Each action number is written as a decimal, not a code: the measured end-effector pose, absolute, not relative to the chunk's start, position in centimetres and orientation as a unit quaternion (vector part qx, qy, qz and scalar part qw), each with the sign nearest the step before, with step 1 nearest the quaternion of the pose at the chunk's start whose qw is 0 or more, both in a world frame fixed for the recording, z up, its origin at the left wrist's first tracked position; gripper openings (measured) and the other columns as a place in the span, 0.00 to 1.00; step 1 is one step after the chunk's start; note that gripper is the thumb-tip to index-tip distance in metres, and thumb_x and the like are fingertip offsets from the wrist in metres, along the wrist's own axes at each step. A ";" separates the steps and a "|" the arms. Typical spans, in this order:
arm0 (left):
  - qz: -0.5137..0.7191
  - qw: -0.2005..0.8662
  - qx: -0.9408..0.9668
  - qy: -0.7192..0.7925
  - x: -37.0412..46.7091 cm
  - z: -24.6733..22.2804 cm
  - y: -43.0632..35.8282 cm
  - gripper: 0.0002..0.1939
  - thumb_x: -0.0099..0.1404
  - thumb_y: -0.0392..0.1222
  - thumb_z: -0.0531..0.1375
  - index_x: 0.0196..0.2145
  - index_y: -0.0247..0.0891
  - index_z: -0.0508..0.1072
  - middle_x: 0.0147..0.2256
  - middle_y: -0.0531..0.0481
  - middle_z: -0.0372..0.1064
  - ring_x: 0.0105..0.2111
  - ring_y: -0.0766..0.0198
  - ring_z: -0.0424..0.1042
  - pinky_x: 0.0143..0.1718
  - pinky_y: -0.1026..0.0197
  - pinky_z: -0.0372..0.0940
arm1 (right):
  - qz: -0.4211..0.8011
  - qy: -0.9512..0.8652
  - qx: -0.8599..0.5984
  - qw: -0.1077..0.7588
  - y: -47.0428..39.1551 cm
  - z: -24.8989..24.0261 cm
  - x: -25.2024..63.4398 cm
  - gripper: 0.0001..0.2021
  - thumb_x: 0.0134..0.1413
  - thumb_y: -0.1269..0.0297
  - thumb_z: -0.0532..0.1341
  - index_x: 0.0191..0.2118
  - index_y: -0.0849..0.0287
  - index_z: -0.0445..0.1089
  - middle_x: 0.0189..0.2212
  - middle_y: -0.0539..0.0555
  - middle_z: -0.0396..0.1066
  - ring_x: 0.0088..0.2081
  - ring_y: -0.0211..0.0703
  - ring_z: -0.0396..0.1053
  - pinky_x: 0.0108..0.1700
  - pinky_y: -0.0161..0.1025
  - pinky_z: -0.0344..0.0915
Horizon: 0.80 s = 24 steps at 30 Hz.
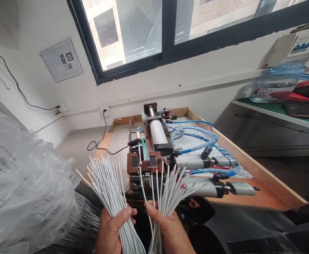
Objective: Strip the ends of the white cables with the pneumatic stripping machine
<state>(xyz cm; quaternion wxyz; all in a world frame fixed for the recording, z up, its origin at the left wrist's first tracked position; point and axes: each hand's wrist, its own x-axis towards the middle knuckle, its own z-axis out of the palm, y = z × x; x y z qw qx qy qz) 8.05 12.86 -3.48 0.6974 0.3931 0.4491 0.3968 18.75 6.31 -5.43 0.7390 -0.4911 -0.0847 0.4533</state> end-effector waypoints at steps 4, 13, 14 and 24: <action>0.391 0.706 0.395 0.438 8.4 -3.4 12.4 0.12 0.39 0.33 0.65 0.25 0.33 0.70 0.20 0.51 0.69 0.23 0.58 0.71 0.21 0.61 0.64 | 0.450 -0.099 -0.492 0.739 6.1 -5.1 18.5 0.11 0.26 0.61 0.68 0.22 0.61 0.70 0.17 0.49 0.67 0.24 0.40 0.62 0.31 0.36 0.57; 0.389 0.706 0.436 0.401 8.6 -3.8 12.2 0.08 0.43 0.31 0.63 0.25 0.33 0.69 0.22 0.51 0.70 0.26 0.57 0.72 0.24 0.60 0.64 | 0.466 -0.141 -0.507 0.711 5.7 -4.9 19.2 0.12 0.37 0.56 0.63 0.23 0.62 0.71 0.21 0.52 0.69 0.26 0.42 0.64 0.32 0.37 0.58; 0.391 0.705 0.433 0.403 8.6 -3.8 12.3 0.08 0.43 0.31 0.63 0.25 0.33 0.69 0.22 0.51 0.70 0.27 0.57 0.72 0.24 0.60 0.64 | 0.477 -0.142 -0.504 0.705 5.7 -5.0 19.3 0.12 0.36 0.57 0.63 0.26 0.61 0.72 0.21 0.52 0.69 0.25 0.41 0.63 0.30 0.36 0.58; 0.396 0.696 0.399 0.447 9.0 -3.4 13.1 0.11 0.39 0.32 0.65 0.25 0.33 0.69 0.21 0.51 0.70 0.27 0.54 0.72 0.23 0.60 0.65 | 0.467 -0.064 -0.466 0.749 7.1 -4.1 18.9 0.10 0.32 0.61 0.66 0.23 0.63 0.72 0.19 0.51 0.70 0.24 0.40 0.63 0.29 0.35 0.59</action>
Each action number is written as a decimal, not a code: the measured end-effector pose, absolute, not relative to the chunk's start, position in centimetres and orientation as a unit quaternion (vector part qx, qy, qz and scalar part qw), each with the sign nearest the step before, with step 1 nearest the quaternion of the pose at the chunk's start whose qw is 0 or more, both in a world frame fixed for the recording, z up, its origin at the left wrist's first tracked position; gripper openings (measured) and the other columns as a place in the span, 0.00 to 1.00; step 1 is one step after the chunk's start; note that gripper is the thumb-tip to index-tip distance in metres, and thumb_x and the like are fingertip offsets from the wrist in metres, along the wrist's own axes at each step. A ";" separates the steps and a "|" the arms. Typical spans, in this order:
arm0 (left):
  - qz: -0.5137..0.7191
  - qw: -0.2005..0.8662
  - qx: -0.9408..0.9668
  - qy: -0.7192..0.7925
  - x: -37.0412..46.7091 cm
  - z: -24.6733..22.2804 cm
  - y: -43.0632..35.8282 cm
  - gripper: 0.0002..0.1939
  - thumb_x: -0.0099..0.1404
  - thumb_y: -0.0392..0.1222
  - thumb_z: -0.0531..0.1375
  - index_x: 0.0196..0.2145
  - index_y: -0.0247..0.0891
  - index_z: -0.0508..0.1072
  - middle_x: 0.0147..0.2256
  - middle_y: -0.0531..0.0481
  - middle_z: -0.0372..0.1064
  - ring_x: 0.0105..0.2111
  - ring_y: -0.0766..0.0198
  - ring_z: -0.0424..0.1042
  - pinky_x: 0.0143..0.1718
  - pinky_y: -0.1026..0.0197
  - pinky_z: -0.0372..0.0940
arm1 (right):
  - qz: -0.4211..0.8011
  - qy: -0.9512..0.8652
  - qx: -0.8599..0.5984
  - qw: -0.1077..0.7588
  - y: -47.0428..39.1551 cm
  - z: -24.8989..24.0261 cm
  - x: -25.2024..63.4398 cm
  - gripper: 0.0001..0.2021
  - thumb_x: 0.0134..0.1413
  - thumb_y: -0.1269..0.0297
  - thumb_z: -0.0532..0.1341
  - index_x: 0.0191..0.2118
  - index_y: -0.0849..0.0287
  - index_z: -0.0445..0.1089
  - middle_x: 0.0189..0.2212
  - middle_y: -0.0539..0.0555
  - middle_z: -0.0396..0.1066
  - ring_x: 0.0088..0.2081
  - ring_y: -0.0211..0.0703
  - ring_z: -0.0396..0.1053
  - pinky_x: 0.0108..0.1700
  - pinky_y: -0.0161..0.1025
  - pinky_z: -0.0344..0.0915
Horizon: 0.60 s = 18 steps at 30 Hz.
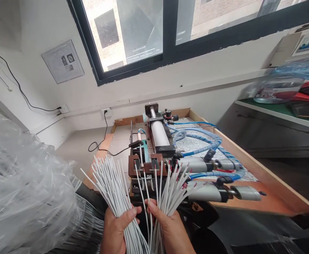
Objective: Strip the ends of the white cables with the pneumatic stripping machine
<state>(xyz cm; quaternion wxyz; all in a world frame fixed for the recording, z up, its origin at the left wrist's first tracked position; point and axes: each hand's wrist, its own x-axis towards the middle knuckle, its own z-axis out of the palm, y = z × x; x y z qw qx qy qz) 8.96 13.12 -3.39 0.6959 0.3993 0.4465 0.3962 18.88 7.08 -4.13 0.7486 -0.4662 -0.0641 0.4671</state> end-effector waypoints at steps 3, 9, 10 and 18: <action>0.401 0.694 0.388 0.455 9.0 -3.3 13.3 0.12 0.38 0.33 0.65 0.25 0.33 0.69 0.20 0.51 0.69 0.27 0.54 0.72 0.22 0.60 0.65 | 0.477 -0.048 -0.447 0.756 7.4 -3.8 18.9 0.09 0.33 0.62 0.66 0.21 0.63 0.70 0.18 0.50 0.69 0.25 0.40 0.64 0.32 0.36 0.59; 0.403 0.699 0.373 0.457 8.9 -3.4 13.5 0.15 0.36 0.33 0.66 0.26 0.33 0.70 0.19 0.52 0.68 0.26 0.54 0.72 0.22 0.60 0.65 | 0.492 -0.044 -0.427 0.757 7.8 -4.3 19.1 0.08 0.34 0.63 0.65 0.21 0.63 0.69 0.17 0.50 0.67 0.23 0.39 0.63 0.30 0.37 0.59; 0.402 0.700 0.373 0.458 8.9 -3.5 13.5 0.15 0.36 0.33 0.66 0.26 0.33 0.69 0.19 0.53 0.69 0.26 0.54 0.72 0.22 0.60 0.65 | 0.495 -0.046 -0.422 0.758 7.9 -4.4 19.1 0.08 0.34 0.63 0.65 0.21 0.63 0.69 0.18 0.50 0.67 0.24 0.40 0.63 0.31 0.37 0.59; 0.390 0.702 0.388 0.452 8.8 -3.7 13.5 0.13 0.38 0.33 0.66 0.25 0.33 0.69 0.20 0.51 0.70 0.24 0.56 0.72 0.22 0.60 0.65 | 0.500 -0.053 -0.404 0.764 8.1 -5.5 19.3 0.08 0.36 0.63 0.64 0.23 0.63 0.70 0.20 0.50 0.69 0.26 0.40 0.64 0.34 0.37 0.59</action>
